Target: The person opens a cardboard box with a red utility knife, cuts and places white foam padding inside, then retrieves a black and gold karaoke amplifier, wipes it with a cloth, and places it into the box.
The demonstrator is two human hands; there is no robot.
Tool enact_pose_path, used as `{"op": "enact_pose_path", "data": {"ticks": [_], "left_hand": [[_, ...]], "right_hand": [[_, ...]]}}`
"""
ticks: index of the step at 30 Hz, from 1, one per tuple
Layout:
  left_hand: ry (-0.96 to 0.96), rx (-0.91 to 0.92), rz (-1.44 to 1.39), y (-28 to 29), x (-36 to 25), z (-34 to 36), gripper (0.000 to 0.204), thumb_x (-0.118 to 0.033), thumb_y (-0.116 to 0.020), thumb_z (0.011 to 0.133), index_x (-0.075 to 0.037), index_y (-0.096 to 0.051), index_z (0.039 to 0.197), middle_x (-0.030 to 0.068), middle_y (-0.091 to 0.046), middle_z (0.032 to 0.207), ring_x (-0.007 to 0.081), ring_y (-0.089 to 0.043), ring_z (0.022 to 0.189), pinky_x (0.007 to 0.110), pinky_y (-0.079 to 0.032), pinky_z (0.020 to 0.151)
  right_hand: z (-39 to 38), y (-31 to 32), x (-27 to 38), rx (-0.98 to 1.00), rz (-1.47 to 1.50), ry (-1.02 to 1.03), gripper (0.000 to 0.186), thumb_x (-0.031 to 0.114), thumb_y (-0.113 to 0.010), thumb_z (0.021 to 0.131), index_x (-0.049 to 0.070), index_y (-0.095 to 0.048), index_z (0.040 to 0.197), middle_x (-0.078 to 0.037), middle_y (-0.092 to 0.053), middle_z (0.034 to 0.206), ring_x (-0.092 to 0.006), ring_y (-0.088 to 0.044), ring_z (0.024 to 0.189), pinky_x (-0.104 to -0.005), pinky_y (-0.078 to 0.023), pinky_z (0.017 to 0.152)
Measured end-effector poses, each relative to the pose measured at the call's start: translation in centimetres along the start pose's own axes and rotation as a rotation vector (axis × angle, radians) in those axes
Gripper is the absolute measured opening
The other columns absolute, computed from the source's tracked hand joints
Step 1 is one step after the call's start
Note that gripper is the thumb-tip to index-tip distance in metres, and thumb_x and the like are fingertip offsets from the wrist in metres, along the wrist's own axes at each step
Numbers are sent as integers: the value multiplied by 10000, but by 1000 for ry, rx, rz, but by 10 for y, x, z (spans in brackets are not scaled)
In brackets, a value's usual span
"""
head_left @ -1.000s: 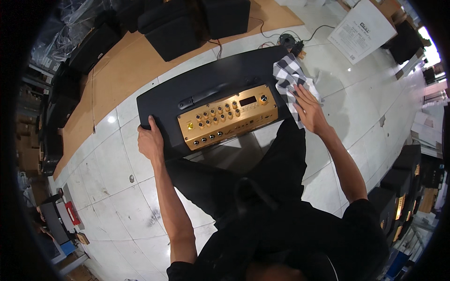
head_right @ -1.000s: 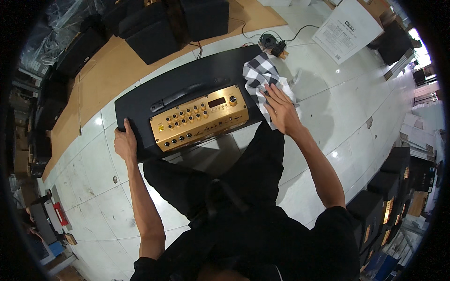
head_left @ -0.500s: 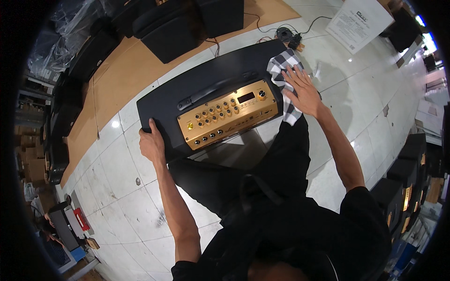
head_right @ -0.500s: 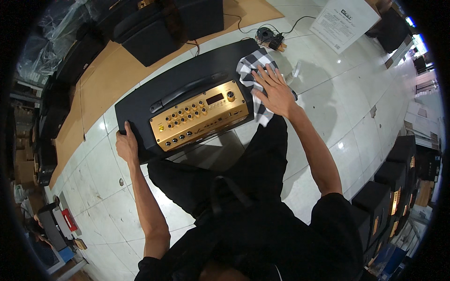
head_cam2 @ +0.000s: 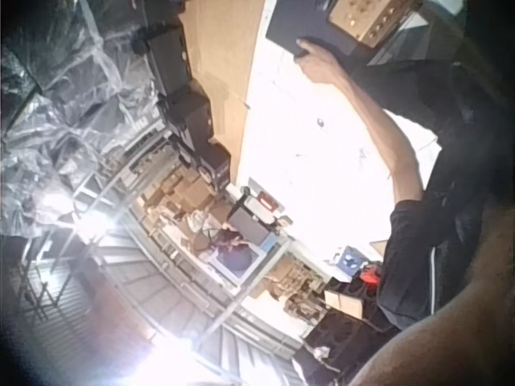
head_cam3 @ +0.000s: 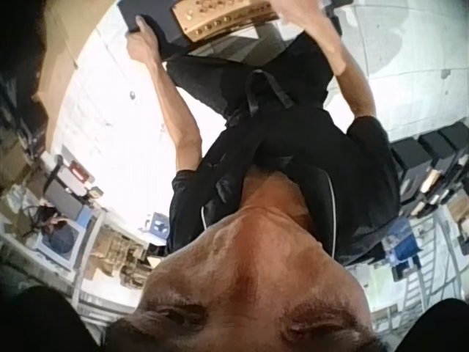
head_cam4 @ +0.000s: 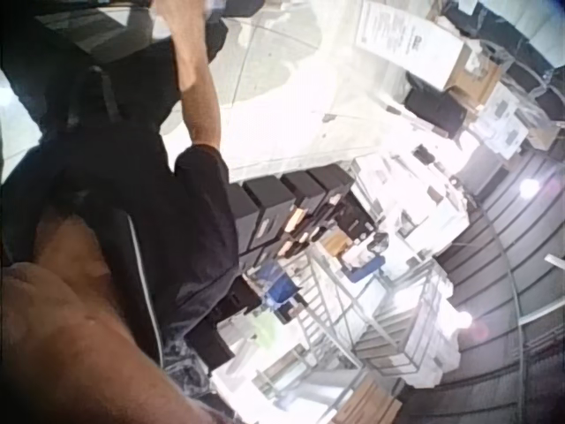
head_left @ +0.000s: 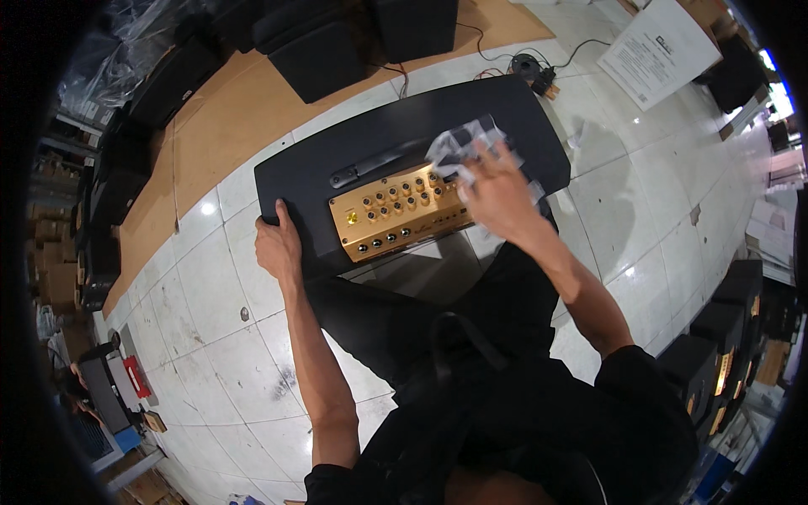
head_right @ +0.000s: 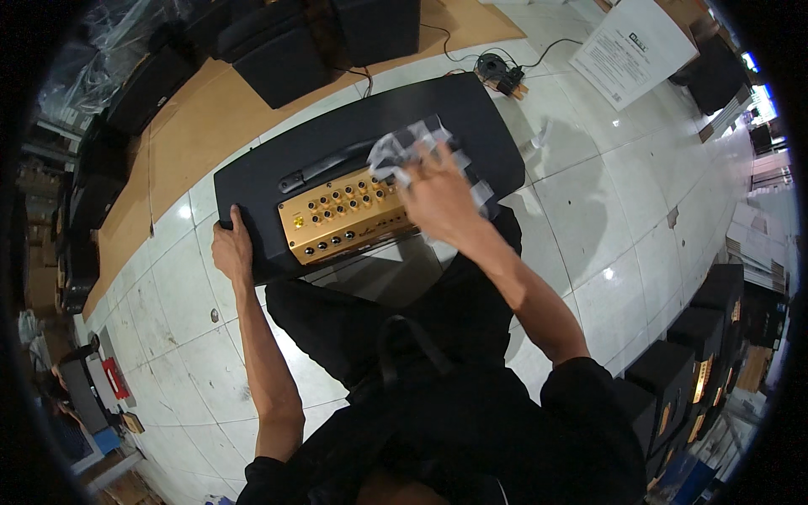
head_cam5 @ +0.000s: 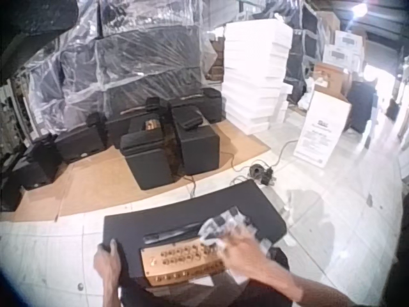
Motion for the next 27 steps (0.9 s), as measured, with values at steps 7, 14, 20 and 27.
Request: {"op": "enact_pose_path", "data": {"ticks": [7,14,20,27], "left_hand": [[5,5,-53,8,-3,-4,733,-588,-471,916,92,-582,1166,286,-671,1006,433,-652,963,486,-506,834],[13,2,-62,3,-3,-2,707,-551,-499,906,95,-576,1183,289,-670,1006,423,-659,953,484,-507,836],[55,20,-62,2,4,-1,750,-595,-484,894,73,-571,1223,299,-660,1041,425,-647,997,478,-496,876],[23,67,-56,-7,4,4,722,-599,-501,890,64,-588,1160,285,-671,995,421,-658,945,481,-504,828]], "right_hand": [[-2,-5,3,125,-131,124,466,272,-475,953,-137,-614,1126,-289,-617,1179,-330,-486,1284,-425,-168,1190],[30,-9,5,-21,115,-233,436,241,-481,938,-159,-650,983,-325,-630,1088,-444,-589,1092,-494,-287,1130],[81,-46,86,329,94,-291,340,274,-551,883,-25,-712,864,-206,-704,860,-369,-692,821,-455,-502,888],[88,-85,224,133,201,51,300,81,-534,795,-24,-685,1032,-206,-697,758,-350,-697,764,-592,-265,1082]]}}
Point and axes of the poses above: each hand's wrist, its own z-axis towards the middle knuckle, its own y-axis out of the back of the hand, x = y × z, the point moved 9 cm from there along z, towards the middle knuckle
